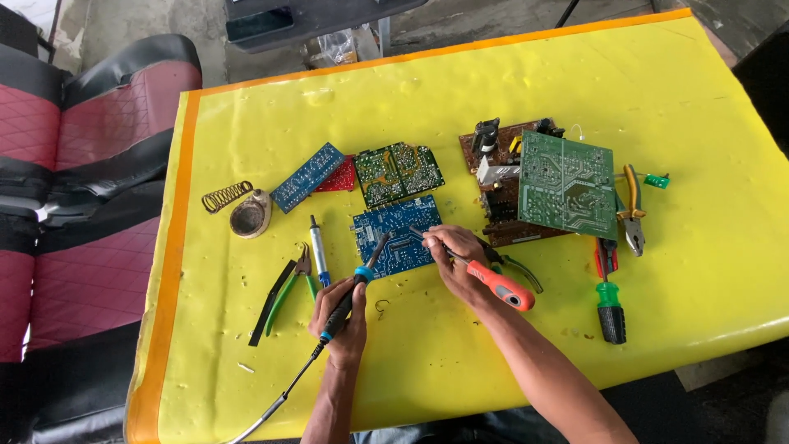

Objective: Using a soldering iron and a screwdriver to remove electronic components from several circuit boards on a workbench.

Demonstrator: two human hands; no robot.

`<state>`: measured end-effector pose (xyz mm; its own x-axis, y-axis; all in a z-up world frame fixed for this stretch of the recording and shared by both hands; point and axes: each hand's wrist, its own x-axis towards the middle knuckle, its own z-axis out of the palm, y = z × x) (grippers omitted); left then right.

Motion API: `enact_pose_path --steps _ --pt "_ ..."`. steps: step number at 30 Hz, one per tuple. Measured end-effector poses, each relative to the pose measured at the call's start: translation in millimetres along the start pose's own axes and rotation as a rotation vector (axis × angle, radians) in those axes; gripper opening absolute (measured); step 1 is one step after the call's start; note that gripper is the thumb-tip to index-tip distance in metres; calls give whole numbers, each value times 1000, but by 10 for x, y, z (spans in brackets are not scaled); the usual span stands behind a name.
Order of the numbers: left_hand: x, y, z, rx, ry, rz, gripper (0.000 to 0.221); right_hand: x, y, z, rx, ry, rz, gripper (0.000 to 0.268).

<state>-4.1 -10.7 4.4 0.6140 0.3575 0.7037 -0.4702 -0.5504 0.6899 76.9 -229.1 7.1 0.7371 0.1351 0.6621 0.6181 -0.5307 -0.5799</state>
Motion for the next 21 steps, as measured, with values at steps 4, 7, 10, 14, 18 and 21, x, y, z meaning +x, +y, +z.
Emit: enact_pose_path --steps 4,7,10,14,18,21 --pt "10 -57 -4 -78 60 -26 12 -15 81 65 107 99 27 20" --pt "-1 -68 0 -43 56 -15 12 -25 89 61 111 85 38 21" --pt "-42 -116 -1 -46 61 -28 13 -42 138 73 76 75 30 20" --pt "-49 -135 18 -45 70 -11 13 -16 92 50 113 80 41 20" --pt "-45 -130 -1 -32 53 -13 14 -54 135 73 128 64 51 20" --pt "-64 -167 26 -44 59 -11 14 -104 222 120 138 74 58 21"
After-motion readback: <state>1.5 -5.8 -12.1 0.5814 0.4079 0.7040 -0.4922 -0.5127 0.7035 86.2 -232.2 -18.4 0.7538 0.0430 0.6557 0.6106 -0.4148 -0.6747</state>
